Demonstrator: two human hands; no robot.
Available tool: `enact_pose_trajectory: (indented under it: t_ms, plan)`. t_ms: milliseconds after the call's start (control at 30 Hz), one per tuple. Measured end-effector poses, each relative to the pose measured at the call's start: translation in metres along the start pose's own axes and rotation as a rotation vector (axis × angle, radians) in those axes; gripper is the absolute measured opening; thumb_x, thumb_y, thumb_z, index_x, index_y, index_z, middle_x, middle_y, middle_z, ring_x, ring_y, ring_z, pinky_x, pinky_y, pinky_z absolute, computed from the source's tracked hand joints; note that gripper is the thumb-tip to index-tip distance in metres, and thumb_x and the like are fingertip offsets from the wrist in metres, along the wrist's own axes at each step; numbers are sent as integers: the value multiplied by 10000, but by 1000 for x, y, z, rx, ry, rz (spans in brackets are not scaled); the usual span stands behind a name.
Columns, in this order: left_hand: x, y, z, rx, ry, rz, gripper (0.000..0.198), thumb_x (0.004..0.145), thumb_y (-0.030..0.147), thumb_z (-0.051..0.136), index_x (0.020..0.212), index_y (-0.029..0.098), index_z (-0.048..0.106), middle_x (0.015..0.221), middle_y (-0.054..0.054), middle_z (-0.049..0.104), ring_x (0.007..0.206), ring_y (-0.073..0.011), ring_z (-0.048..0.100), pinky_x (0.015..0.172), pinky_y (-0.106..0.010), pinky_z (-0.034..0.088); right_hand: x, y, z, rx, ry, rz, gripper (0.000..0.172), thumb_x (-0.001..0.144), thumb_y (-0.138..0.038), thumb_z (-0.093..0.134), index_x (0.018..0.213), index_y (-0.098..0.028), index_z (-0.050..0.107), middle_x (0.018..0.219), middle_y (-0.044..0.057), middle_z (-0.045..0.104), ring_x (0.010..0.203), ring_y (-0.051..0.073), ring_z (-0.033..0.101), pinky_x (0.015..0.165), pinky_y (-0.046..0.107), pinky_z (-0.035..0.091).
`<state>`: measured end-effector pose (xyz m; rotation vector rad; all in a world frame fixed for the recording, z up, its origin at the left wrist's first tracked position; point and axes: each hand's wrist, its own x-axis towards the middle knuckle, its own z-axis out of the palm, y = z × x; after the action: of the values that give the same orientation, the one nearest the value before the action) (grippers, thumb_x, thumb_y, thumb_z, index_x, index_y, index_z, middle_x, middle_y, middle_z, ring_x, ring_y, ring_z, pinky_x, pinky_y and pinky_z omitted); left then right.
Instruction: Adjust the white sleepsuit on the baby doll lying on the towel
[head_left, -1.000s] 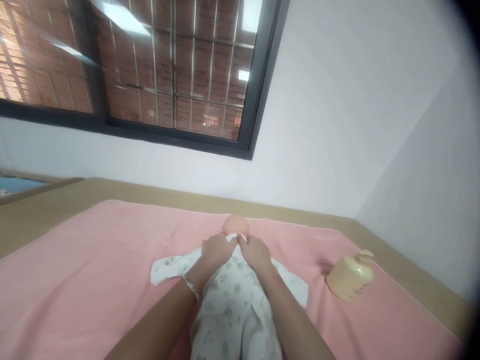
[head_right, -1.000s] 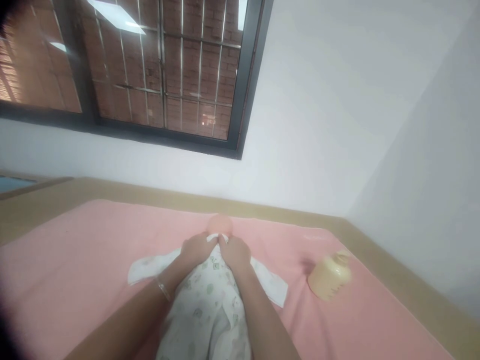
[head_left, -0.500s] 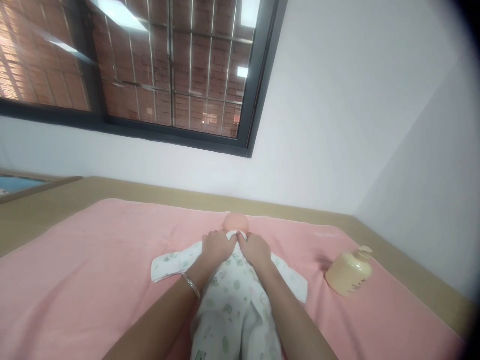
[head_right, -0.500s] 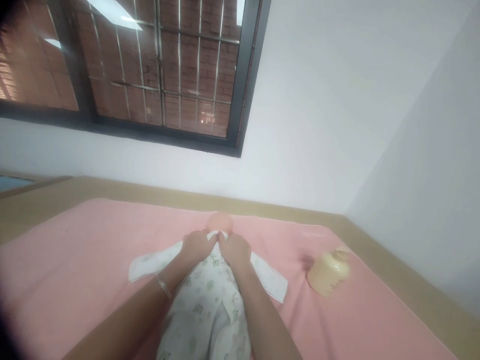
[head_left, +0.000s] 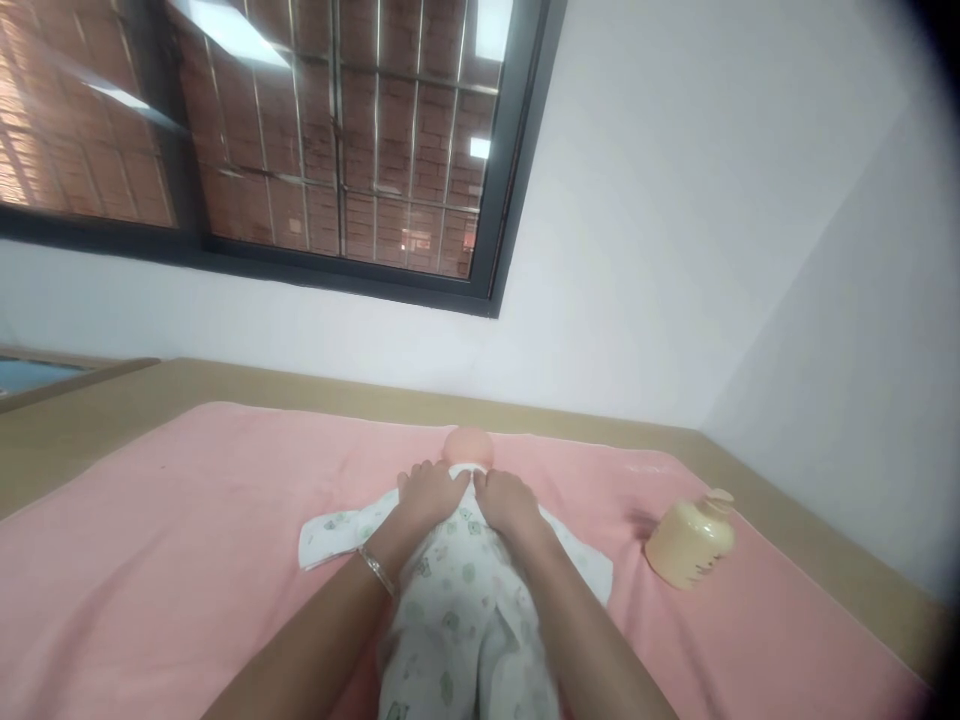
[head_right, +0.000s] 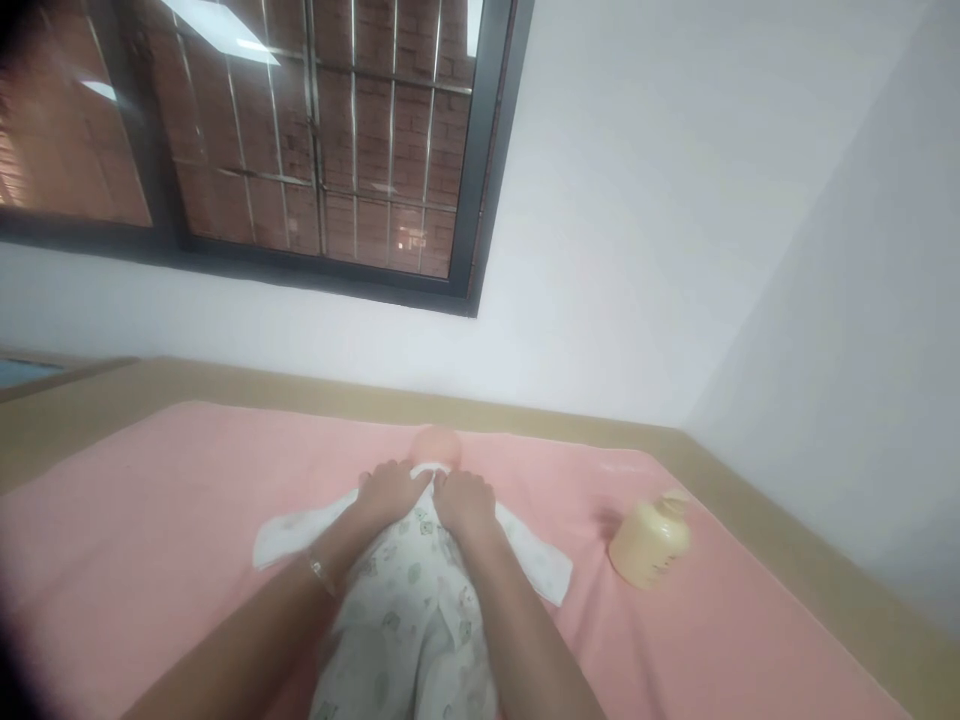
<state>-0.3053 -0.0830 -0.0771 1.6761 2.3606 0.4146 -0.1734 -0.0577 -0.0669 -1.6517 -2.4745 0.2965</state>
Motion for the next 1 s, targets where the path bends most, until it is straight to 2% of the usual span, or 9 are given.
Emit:
enact_pose_trajectory:
  t_ms: [167, 267, 400, 500, 600, 700, 767, 867, 1000]
  plan:
    - [-16, 4, -9, 116, 43, 87, 504, 883, 497, 266, 1041, 166, 613, 1029, -149, 629, 979, -299, 554, 844, -442, 363, -20, -7, -16, 107, 0, -111, 664, 967, -486, 88, 1015, -122, 641, 995, 170, 650, 899, 258, 606, 817, 356, 400]
    - [-30, 12, -12, 210, 48, 144, 461, 897, 435, 294, 1067, 141, 605, 1014, -166, 633, 945, -298, 572, 816, -422, 377, -11, 1, -15, 181, -48, -86, 754, 958, -517, 23, 1012, -111, 656, 1031, 170, 644, 944, 255, 600, 818, 338, 406]
    - [-39, 20, -13, 258, 46, 145, 456, 895, 399, 323, 1109, 91, 584, 1054, -196, 625, 970, -306, 569, 830, -421, 385, 3, 13, -10, 206, -112, -17, 788, 953, -543, 36, 1006, -72, 665, 1052, 193, 635, 991, 271, 588, 834, 336, 406]
    - [-32, 14, -13, 191, 36, 135, 510, 897, 468, 280, 1076, 115, 601, 1059, -186, 628, 968, -317, 577, 821, -431, 402, -7, 8, -19, 175, -106, -35, 805, 942, -573, 37, 995, -82, 673, 1038, 195, 640, 967, 278, 596, 836, 348, 404]
    - [-20, 3, -16, -6, -41, 144, 570, 890, 563, 206, 1020, 196, 623, 1044, -129, 650, 936, -286, 602, 795, -395, 428, -29, -6, -33, 101, -55, -45, 794, 933, -592, 51, 948, -113, 684, 971, 181, 658, 914, 285, 610, 840, 368, 393]
    - [-14, -2, -19, -108, -105, 145, 514, 888, 551, 250, 1009, 218, 623, 1012, -102, 663, 907, -255, 614, 759, -345, 441, -40, -15, -36, 79, -52, -36, 790, 921, -611, 53, 932, -137, 684, 937, 169, 665, 880, 291, 617, 813, 381, 400]
    - [-17, 1, -19, -30, -80, 130, 450, 896, 468, 291, 988, 185, 628, 989, -123, 662, 890, -265, 614, 750, -359, 438, -35, -14, -30, 72, -58, -27, 774, 925, -600, 56, 966, -141, 678, 969, 171, 661, 898, 293, 613, 803, 385, 405]
    - [-28, 11, -15, 177, -4, 185, 333, 873, 316, 366, 979, 149, 633, 998, -160, 644, 916, -299, 593, 773, -409, 417, -20, -7, -20, 74, -66, 4, 727, 948, -543, 68, 1046, -127, 657, 1054, 176, 641, 971, 289, 594, 820, 380, 407]
    - [-40, 18, -12, 273, 35, 171, 327, 806, 261, 472, 1062, 110, 607, 1071, -207, 608, 978, -322, 556, 832, -444, 384, -19, -5, -24, 74, -94, -14, 702, 966, -494, 71, 1013, -136, 673, 1073, 160, 642, 1030, 281, 575, 940, 407, 337]
